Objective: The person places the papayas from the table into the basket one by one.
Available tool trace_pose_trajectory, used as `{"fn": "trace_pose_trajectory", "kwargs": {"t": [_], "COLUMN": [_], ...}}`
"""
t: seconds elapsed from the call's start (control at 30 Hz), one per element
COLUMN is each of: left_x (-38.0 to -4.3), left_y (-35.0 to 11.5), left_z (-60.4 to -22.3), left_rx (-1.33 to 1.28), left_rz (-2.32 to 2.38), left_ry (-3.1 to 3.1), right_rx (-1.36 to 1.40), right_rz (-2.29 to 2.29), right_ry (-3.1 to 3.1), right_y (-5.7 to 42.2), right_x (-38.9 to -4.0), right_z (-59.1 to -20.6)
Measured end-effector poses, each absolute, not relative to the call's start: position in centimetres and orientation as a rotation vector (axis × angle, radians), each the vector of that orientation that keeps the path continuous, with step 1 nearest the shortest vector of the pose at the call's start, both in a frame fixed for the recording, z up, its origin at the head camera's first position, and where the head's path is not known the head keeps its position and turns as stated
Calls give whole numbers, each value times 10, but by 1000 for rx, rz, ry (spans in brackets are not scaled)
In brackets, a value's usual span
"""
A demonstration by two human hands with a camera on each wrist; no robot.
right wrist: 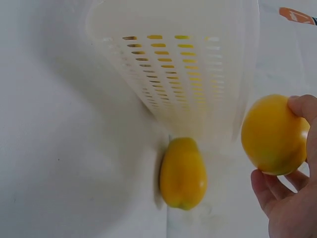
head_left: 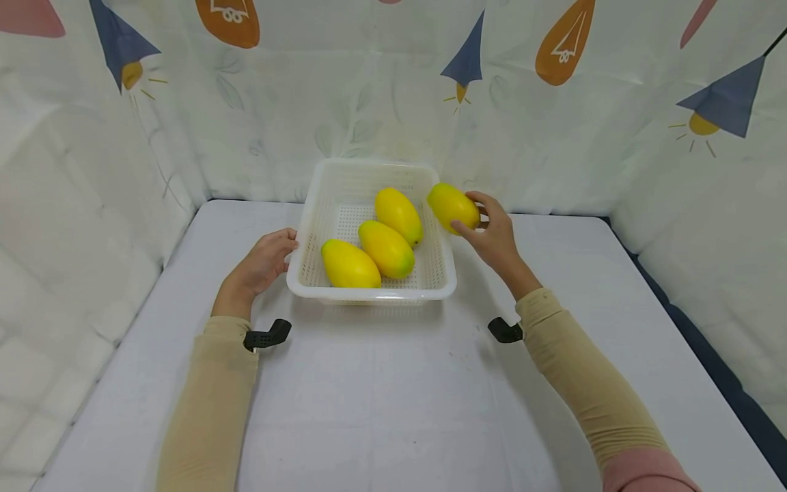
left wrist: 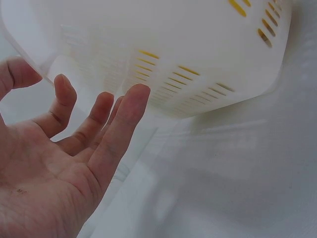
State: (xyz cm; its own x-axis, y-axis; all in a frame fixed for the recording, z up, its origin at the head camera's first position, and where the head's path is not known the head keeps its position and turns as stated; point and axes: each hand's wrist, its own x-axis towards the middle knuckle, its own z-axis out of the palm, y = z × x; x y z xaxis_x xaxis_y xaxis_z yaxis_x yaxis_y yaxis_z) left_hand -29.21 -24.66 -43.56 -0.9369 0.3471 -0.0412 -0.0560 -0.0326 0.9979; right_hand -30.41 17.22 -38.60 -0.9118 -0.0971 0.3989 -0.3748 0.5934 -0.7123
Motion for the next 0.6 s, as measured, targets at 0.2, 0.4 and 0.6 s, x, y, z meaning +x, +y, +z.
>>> {"fn": "trace_pose_trajectory", "kwargs": {"t": [0.2,0.4,0.6], "left_x": [-292,-292,-293], "left_y": [-246,-246,-247], "left_z": [-436,-436,-436], "left_rx": [321,326,312], "left_rz": [2051,2062,2052], "left_ry": [1971,1958,1967], "right_rx": [406,420,443], "right_rz": [1229,1238,1278], "right_ry": [-2492,-2495,-2496], "right_y": [169,167,164], "right_x": [-305,-302,-301], "right_z": [-386,-382,-378]}}
